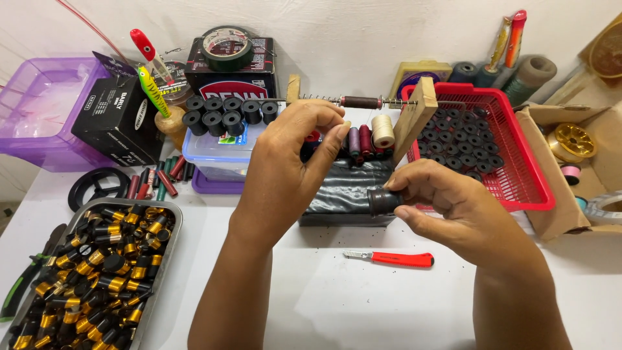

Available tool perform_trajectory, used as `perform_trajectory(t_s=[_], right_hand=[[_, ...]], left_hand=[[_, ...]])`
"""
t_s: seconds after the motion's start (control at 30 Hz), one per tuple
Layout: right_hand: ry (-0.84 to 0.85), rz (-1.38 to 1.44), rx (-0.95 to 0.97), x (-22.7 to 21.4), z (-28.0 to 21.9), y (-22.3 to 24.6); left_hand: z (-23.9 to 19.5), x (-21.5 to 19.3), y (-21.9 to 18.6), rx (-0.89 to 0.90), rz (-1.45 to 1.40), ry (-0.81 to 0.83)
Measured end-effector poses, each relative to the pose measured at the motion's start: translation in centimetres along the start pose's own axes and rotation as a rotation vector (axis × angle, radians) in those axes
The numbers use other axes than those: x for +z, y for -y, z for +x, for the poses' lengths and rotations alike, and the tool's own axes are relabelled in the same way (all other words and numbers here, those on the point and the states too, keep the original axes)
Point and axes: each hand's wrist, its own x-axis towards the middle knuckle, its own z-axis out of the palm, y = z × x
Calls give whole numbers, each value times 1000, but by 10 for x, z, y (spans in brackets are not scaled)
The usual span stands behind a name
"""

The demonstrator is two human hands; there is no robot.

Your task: The person holds a black thread spool and uses a red utility knife to trim excess thread from its surface. The person repeatedly rotates the spool and trims the thread, then places the spool into a red basket.

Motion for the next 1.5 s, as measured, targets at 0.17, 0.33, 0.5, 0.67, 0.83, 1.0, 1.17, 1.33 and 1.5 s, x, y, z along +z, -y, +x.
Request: perform_trajectory(t_s=[0.17,0.33,0.5,0.67,0.83,1.0,1.17,1.33,1.5], right_hand=[[37,-66,-31,-2,-3,5],[53,-143,-87,-2,-6,15],[44,-182,-148,-1,-10,22],[48,-196,-194,-4,-13,25],[70,-150,-240,-9,-17,26],[50,-80,-280,-17,-22,21],[50,-79,-285,-19,-25,23],[37,-119,-320,-20,-24,25],[23,-134,-302,-20,-25,28]], left_hand=[[1,2,5,-28,4,6],[2,5,14,-37,4,8],[3,9,22,-64,-45,25],[2,12,29,-80,-130,75],[2,16,34,-87,-176,114],[2,19,35,-138,-267,149],[1,25,38,-179,-322,164],[0,28,40,-201,-314,164],[0,30,40,-214,-324,156]])
